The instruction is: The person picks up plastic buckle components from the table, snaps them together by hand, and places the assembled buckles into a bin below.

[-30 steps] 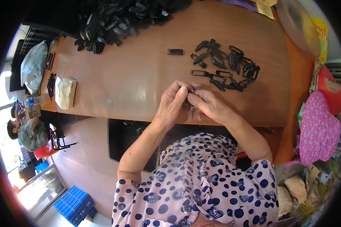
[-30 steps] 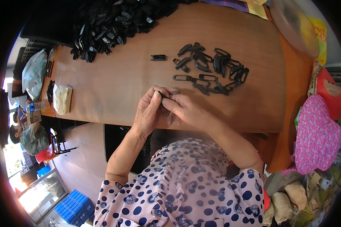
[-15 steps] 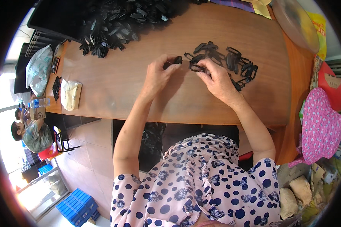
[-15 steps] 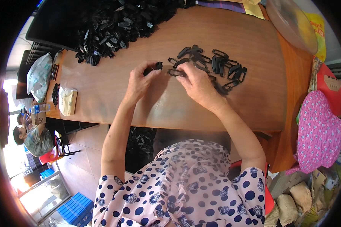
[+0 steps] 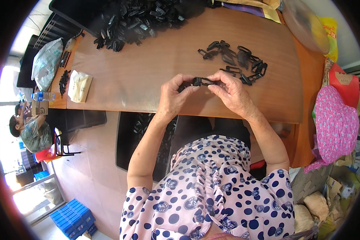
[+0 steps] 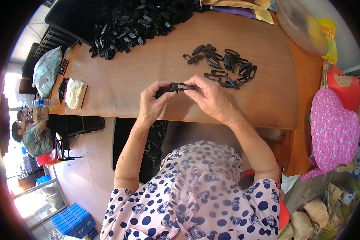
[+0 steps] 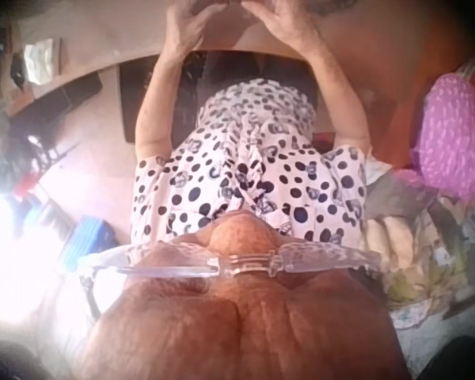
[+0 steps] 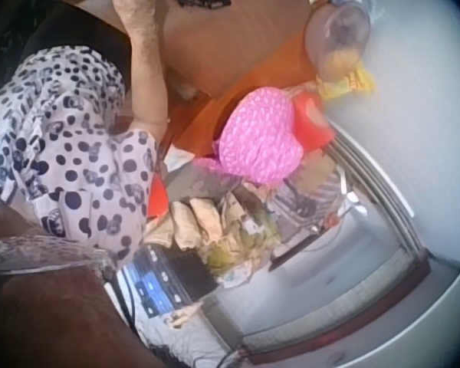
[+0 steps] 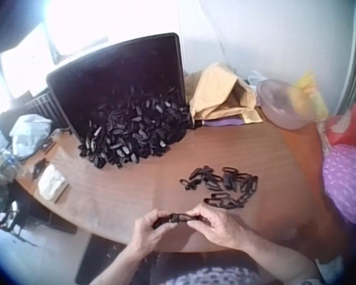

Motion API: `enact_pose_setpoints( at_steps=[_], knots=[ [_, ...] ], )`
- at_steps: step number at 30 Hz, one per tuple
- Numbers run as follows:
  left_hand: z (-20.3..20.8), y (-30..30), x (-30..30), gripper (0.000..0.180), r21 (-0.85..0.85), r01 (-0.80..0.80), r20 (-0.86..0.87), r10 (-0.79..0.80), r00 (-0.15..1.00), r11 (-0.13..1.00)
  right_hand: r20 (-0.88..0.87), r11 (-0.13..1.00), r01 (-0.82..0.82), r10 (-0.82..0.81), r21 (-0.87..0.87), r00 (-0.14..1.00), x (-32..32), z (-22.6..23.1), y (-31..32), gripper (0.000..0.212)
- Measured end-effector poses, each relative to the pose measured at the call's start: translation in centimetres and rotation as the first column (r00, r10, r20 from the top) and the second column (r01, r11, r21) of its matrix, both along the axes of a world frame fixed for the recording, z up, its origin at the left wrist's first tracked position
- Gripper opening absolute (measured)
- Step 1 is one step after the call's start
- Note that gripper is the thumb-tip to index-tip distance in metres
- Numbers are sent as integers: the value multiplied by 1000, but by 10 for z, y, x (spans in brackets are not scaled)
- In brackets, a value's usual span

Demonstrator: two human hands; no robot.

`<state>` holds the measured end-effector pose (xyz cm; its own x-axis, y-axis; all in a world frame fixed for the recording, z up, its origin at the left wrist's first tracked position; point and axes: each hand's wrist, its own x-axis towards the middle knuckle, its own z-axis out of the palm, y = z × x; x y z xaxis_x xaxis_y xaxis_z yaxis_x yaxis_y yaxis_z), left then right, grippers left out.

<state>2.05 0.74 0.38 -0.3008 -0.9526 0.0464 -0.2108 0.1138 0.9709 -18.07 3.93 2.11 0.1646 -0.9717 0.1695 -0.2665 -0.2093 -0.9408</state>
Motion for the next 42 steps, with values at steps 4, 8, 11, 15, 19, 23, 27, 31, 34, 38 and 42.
enact_pose_setpoints(
  at_steps=[4, 8, 11, 15, 19, 23, 27, 31, 34, 38, 42],
  knots=[
    [11, 15, 11, 22, -153, 36, 74, -25, 997, 988, 293, 972, -117, 53, 203, 955, 10, 5, 10, 13],
    [29, 25, 11, 20, -311, 158, 230, -87, 969, 937, 507, 859, -285, 34, 426, 861, 6, 14, 11, 10],
    [32, 30, 17, 19, -330, 208, 270, -118, 956, 921, 568, 741, -372, -15, 559, 823, 7, 14, 11, 11],
    [28, 40, 22, 19, -412, 231, 295, -110, 949, 881, 539, 610, -478, 97, 632, 837, 3, 4, 9, 15],
    [21, 48, 18, 19, -143, 86, 111, -71, 991, 986, 620, 491, -552, 30, 674, 784, 9, -2, 7, 23],
    [15, 40, 16, 17, 166, 30, -276, 17, 961, 986, 663, 548, -580, 61, 602, 746, 24, 4, 3, 41],
    [22, 27, 20, 21, 356, 92, -444, 82, 892, 930, 773, 516, -726, 175, 455, 610, 34, 2, -6, 49],
    [6, 17, 24, 28, 433, 164, -531, 104, 841, 886, 792, 544, -715, 143, 439, 594, 46, -4, -9, 64],
    [-4, 9, 23, 31, 366, 152, -489, 51, 871, 918, 796, 619, -638, 33, 459, 604, 52, -17, -13, 48],
    [-8, -4, 28, 31, 450, 128, -487, 123, 865, 884, 689, 607, -542, -12, 581, 725, 62, -17, -35, 38],
    [-6, -41, 51, 19, 414, -196, -316, 342, 885, 889, 358, 723, -479, 332, 498, 873, 47, -22, -63, 35]
  ],
)
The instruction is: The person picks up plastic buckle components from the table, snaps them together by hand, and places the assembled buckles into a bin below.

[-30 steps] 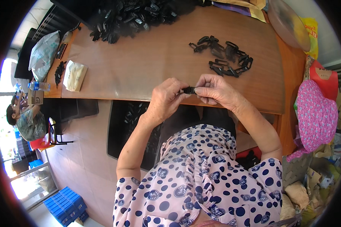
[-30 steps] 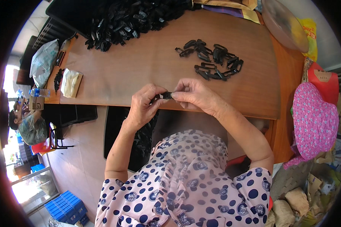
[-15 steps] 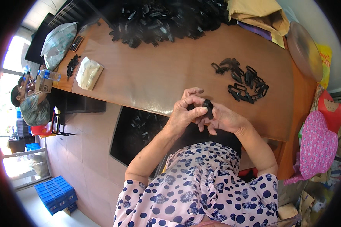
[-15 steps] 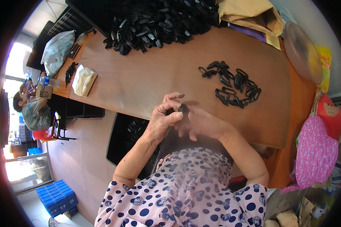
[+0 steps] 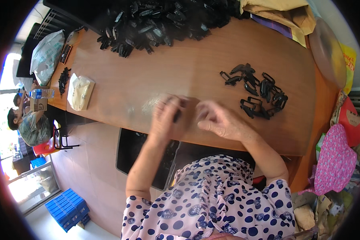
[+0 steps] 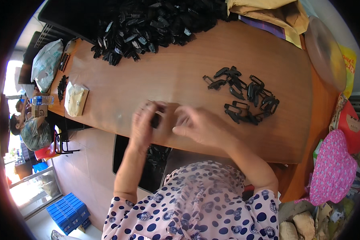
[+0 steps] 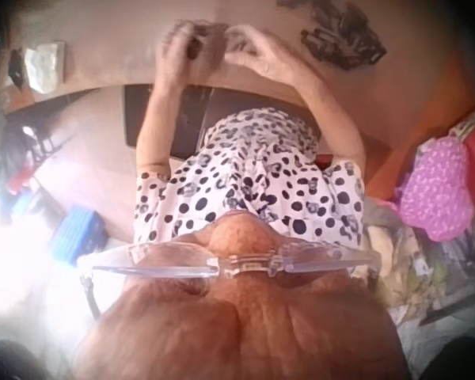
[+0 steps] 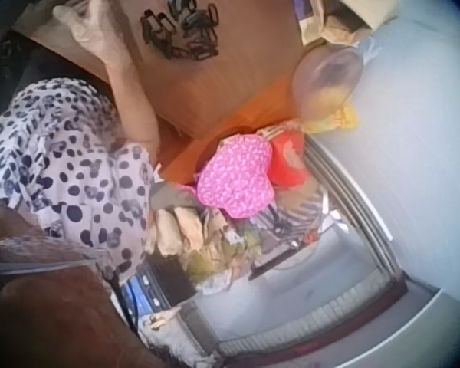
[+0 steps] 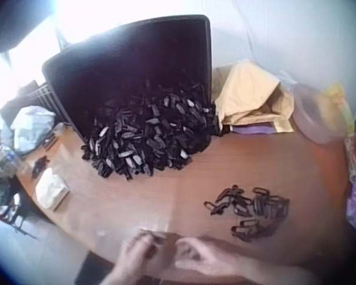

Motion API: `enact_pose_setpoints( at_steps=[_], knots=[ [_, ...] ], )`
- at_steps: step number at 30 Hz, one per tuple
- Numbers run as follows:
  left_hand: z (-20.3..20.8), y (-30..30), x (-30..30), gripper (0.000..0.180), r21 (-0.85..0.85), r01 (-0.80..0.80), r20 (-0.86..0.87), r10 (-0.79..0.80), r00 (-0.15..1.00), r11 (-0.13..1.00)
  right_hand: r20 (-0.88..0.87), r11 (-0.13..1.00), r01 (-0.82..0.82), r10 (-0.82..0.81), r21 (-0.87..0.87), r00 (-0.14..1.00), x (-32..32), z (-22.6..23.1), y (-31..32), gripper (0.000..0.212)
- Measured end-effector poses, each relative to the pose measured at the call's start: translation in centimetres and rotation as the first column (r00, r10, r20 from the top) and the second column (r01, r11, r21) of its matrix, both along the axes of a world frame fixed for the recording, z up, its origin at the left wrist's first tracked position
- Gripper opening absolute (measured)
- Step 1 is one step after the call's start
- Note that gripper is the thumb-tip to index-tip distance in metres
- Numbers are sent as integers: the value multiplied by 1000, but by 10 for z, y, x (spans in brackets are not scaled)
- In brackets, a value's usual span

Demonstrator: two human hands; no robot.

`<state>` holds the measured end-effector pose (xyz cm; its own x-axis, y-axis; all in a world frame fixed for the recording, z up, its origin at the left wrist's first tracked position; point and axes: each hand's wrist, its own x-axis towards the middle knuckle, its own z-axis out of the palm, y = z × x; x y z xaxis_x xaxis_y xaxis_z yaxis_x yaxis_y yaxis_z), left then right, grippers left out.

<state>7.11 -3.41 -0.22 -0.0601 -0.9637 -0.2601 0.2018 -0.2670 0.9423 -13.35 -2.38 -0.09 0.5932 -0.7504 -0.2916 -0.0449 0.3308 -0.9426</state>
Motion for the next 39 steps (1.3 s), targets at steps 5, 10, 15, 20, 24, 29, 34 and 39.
enact_pose_setpoints(
  at_steps=[5, 10, 15, 20, 24, 29, 34, 39],
  knots=[
    [-22, -108, 76, 19, -187, -200, 496, 269, 826, 962, -624, 523, -349, -571, -777, 534, -40, 11, -47, 26],
    [-39, -189, 99, 43, -57, 79, 936, 26, 352, 995, -737, 521, -529, -549, -670, 393, -63, 7, -58, 16],
    [-38, -206, 90, 46, -39, 70, 958, 17, 287, 997, -689, 497, -477, -502, -724, 522, -69, 4, -56, 20],
    [-46, -208, 91, 49, -41, 152, 927, -19, 375, 988, -659, 590, -345, -475, -730, 583, -75, 9, -51, 22],
    [-36, -201, 65, 48, -58, 222, 973, 5, 231, 973, -425, 722, 53, -463, -690, 778, -75, 8, -38, 23],
    [-54, -212, 78, 45, -140, -41, 959, 146, 241, 989, -343, 898, 263, -386, -352, 856, -75, 18, -21, 20],
    [-55, -204, 78, 35, -113, 85, 958, 85, 274, 990, -169, 911, 377, -403, -168, 899, -83, 6, -3, 21],
    [-49, -167, 59, 36, -367, 292, 930, 352, 102, 883, -30, 843, 512, -523, -165, 852, -88, 6, 8, 25]
  ],
)
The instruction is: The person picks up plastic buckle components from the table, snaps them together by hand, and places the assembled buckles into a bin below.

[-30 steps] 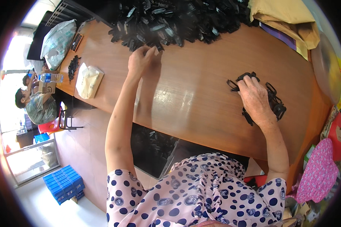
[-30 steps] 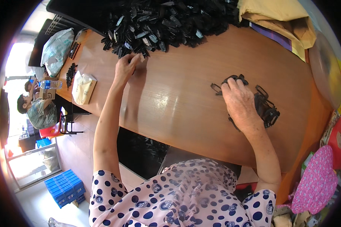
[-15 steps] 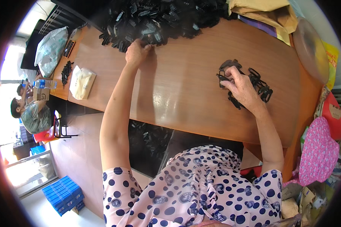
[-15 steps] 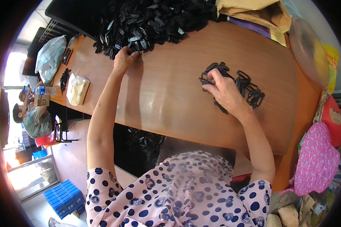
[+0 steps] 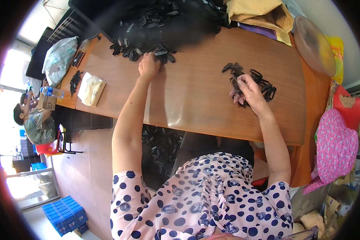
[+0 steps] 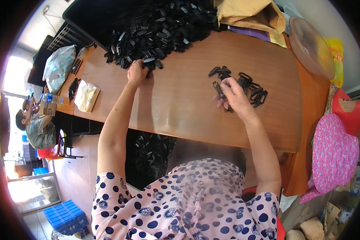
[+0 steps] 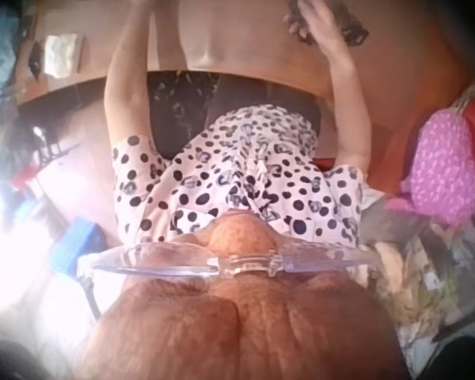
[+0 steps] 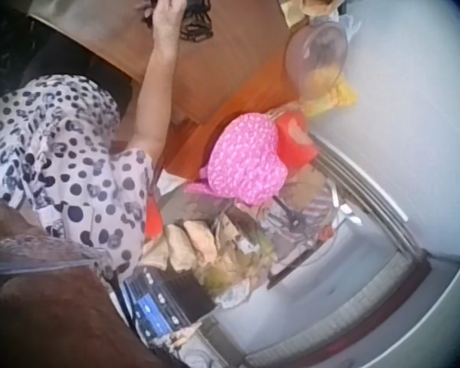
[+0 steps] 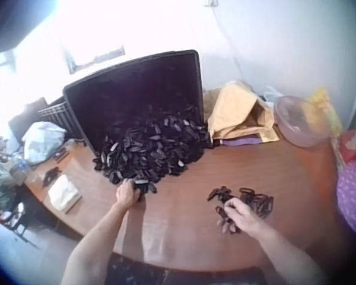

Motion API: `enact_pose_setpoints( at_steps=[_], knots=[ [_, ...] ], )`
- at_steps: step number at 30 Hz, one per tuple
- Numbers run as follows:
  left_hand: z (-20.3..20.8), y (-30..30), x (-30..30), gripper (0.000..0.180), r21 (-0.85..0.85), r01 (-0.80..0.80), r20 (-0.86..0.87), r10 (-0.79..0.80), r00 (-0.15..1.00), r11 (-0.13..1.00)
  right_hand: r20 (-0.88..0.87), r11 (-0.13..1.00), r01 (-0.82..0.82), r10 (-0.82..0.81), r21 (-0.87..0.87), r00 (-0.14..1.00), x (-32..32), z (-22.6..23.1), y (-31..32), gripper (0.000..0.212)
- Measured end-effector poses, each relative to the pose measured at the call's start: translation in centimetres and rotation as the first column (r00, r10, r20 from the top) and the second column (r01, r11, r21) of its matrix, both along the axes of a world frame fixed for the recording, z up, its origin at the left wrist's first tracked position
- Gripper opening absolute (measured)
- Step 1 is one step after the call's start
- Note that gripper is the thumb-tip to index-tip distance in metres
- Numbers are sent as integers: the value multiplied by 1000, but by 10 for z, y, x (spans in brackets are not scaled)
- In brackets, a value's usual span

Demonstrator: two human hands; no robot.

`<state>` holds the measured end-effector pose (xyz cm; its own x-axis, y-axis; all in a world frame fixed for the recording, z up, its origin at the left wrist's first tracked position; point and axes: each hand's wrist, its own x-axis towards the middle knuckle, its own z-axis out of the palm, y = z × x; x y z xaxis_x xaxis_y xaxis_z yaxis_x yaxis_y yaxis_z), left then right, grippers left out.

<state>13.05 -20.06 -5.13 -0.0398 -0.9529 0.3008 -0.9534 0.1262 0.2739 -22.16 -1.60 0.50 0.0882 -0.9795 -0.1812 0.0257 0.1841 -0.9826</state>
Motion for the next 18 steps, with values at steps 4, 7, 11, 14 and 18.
enact_pose_setpoints(
  at_steps=[4, 7, 11, 14, 18],
  knots=[
    [-2, 33, 10, 23, 163, -13, -123, 33, 992, 987, -126, 991, -64, 79, 121, 989, 5, 13, 4, 28],
    [0, 61, 12, 22, 152, 29, -153, -5, 988, 988, -38, 1000, 15, -15, 0, 999, -10, 1, 5, 30],
    [-6, 79, 24, 23, 66, -27, -138, 36, 990, 997, 128, 998, -5, -3, 64, 992, -13, 8, 12, 30],
    [-7, 64, 29, 23, -92, -88, -61, 83, 995, 992, -40, 998, -49, 51, 50, 998, -11, 8, 7, 27],
    [-4, 29, 27, 27, -23, -183, -37, 182, 983, 983, -58, 997, -57, 60, 47, 997, -11, 1, 0, 27]
  ],
)
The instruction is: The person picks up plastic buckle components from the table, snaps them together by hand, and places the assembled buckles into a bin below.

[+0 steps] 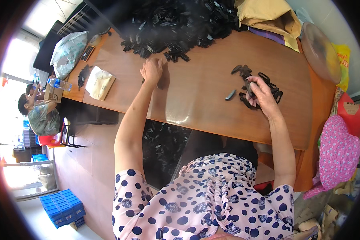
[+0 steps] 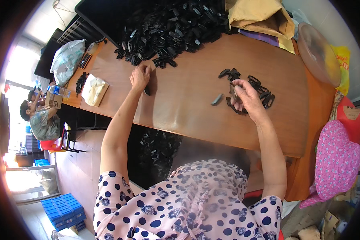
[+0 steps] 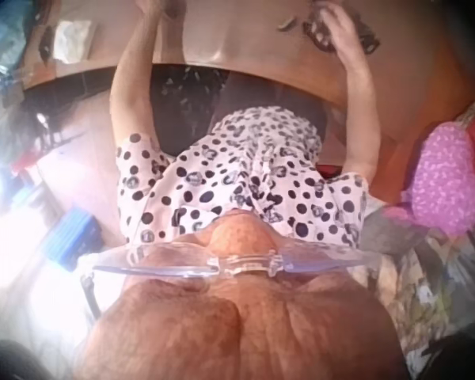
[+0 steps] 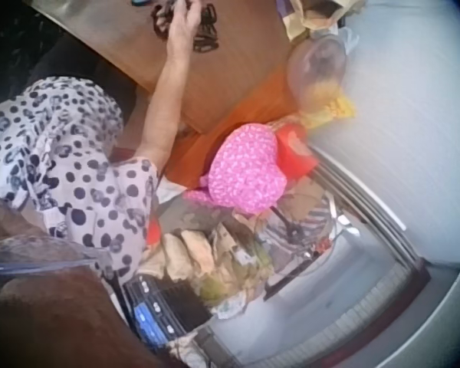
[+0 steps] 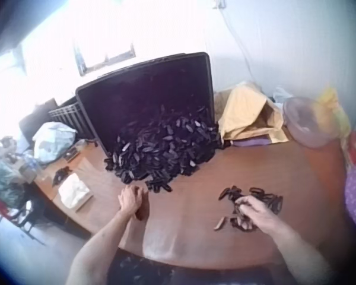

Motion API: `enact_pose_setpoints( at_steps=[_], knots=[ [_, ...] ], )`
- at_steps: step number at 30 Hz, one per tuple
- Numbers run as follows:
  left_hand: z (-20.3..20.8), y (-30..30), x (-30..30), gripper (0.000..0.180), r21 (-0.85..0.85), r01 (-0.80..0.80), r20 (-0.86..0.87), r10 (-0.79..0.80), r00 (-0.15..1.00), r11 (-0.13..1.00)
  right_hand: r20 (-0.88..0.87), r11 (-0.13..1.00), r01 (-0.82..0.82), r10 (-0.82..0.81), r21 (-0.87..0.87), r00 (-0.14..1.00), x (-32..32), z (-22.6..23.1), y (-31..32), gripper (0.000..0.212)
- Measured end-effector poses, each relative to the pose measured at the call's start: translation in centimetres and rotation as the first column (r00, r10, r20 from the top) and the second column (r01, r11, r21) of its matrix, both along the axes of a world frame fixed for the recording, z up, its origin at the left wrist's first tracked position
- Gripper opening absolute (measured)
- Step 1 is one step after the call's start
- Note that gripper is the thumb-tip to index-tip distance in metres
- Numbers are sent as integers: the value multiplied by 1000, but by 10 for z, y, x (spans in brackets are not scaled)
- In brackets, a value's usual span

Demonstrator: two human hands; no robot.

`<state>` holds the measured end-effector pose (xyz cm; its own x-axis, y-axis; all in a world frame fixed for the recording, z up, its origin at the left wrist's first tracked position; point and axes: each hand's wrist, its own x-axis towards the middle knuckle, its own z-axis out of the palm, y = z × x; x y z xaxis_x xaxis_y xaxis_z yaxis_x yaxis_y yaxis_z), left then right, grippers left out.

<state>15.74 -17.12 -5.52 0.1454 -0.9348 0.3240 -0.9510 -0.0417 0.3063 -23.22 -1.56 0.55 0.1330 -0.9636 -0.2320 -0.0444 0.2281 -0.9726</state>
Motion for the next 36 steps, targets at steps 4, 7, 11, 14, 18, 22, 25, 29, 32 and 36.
enact_pose_setpoints(
  at_steps=[4, 7, 11, 14, 18, 22, 25, 29, 32, 36],
  knots=[
    [8, -44, -12, 42, 313, -6, -179, 66, 982, 950, 69, 999, 39, -41, 33, 997, -4, -9, 0, 29],
    [-4, -72, 18, 44, 393, 142, -292, -23, 956, 909, 191, 994, 8, -29, 105, 981, 3, -12, -3, 30],
    [1, -73, -6, 41, 428, 257, -348, -105, 932, 866, 271, 987, -4, -39, 158, 962, 7, -24, -3, 31],
    [4, -47, -22, 41, 305, 280, -233, -214, 949, 910, 234, 969, -124, 72, 215, 970, 34, -27, 1, 28],
    [8, -3, -30, 32, 131, 307, -412, -230, 882, 943, 350, 953, -148, 49, 263, 935, 58, -31, 7, 20],
    [39, 91, -80, 21, -45, 497, -845, -299, 444, 867, 540, 981, -40, -71, 192, 839, 52, -19, 15, 17],
    [47, 155, -104, 37, -127, 535, -929, -289, 232, 835, 490, 998, -16, -18, 64, 872, 66, -7, 31, 12],
    [43, 195, -115, 31, -65, 586, -946, -238, 222, 807, 188, 945, 46, 17, -324, 982, 76, 1, 49, 9],
    [51, 209, -121, 25, -61, 570, -962, -200, 184, 819, -109, 839, -18, -50, -543, 993, 77, 9, 61, 14],
    [52, 216, -121, 25, -45, 577, -960, -196, 202, 815, -268, 744, -79, -138, -664, 953, 81, 22, 74, 21]
  ],
)
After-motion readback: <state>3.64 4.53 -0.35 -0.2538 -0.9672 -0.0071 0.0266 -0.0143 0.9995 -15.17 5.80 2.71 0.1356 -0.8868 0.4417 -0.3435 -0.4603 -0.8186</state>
